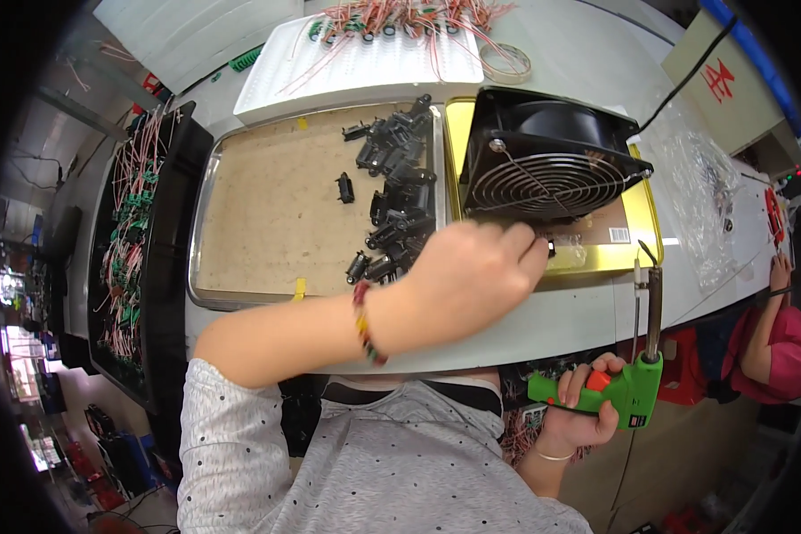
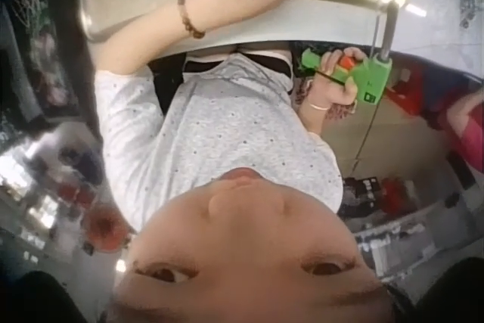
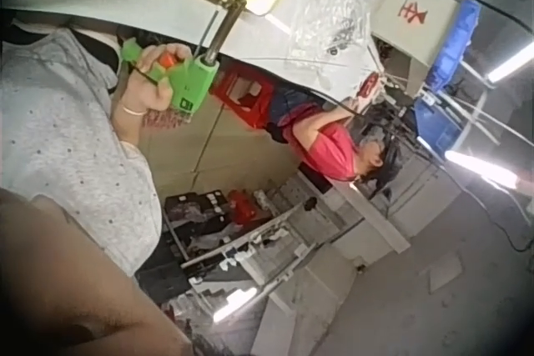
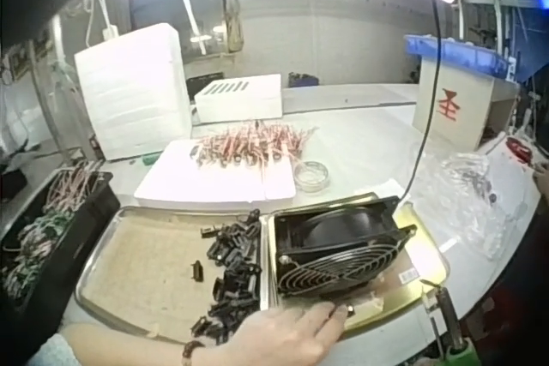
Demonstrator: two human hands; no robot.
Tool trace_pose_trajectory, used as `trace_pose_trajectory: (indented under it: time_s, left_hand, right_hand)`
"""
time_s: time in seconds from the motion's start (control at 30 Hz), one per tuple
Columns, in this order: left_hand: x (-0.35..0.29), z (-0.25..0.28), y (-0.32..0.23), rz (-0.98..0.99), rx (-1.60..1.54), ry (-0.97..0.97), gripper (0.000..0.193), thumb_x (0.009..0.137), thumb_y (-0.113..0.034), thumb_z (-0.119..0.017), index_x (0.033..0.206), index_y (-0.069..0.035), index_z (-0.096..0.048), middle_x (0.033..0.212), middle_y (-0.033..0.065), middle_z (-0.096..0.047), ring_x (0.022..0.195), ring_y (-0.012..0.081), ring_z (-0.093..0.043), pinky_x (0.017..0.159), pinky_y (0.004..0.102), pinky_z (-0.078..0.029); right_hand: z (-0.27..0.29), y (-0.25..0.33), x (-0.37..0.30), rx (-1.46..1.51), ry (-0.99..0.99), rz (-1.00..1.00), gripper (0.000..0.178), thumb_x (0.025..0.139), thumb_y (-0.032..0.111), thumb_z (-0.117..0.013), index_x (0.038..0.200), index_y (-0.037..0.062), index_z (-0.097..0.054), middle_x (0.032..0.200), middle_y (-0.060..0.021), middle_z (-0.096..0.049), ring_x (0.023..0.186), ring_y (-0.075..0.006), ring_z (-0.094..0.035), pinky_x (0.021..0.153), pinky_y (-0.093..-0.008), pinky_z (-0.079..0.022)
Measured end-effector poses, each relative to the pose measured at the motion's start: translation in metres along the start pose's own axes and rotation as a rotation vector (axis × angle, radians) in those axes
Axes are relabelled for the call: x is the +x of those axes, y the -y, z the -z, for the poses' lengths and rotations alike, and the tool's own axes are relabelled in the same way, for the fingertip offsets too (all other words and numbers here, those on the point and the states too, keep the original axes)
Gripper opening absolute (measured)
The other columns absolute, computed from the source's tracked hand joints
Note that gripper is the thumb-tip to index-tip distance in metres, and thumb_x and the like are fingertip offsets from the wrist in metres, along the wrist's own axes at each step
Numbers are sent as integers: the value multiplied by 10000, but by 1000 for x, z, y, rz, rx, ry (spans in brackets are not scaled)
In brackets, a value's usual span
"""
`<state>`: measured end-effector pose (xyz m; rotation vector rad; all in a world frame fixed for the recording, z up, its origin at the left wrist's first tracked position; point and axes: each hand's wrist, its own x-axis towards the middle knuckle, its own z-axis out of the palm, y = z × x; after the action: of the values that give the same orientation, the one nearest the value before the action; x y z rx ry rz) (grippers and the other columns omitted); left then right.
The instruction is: The person solders electronic components onto circuit boards with a soldering gun and soldering wire at a workstation.
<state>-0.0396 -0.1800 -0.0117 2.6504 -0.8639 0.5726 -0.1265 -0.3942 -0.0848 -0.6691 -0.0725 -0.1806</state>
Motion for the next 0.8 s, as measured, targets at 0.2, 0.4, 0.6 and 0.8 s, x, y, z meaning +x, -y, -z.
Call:
trace_pose_trajectory:
  time_s: [0.2, 0.4, 0.6, 0.8]
  left_hand:
    - [-24, 59, 23, 33, 40, -140, 109, 656, -154, -638, 691, -65, -586, 655, 46, -579, 470, 163, -519, 441, 258, -415]
    - [-4, 61, 206, 505, 116, -270, 148, 703, -170, -583, 769, -38, -598, 734, 91, -611, 644, 258, -584, 600, 314, -458]
    - [1, 40, 322, 623, 259, -183, 228, 697, -154, -577, 891, -35, -596, 879, 124, -611, 809, 266, -581, 724, 334, -450]
    - [44, 16, 324, 350, 134, -204, 273, 706, -114, -560, 974, -63, -575, 926, 135, -591, 876, 293, -550, 768, 340, -437]
  right_hand:
    - [3, 2, -1, 27, 30, -31, 460, 677, 193, -575, 1061, -21, -440, 970, -100, -434, 463, -156, -423, 424, -270, -341]
    - [2, 2, -1, 41, 43, -44, 468, 710, 201, -560, 1081, -23, -382, 968, -100, -412, 451, -129, -377, 413, -250, -323]
    - [8, 8, -7, 54, -57, -10, 457, 690, 193, -566, 1064, -17, -409, 945, -102, -423, 445, -161, -407, 395, -272, -333]
    - [5, 6, -4, 60, -121, -40, 458, 686, 199, -566, 1061, -11, -409, 943, -98, -435, 436, -151, -398, 394, -266, -337]
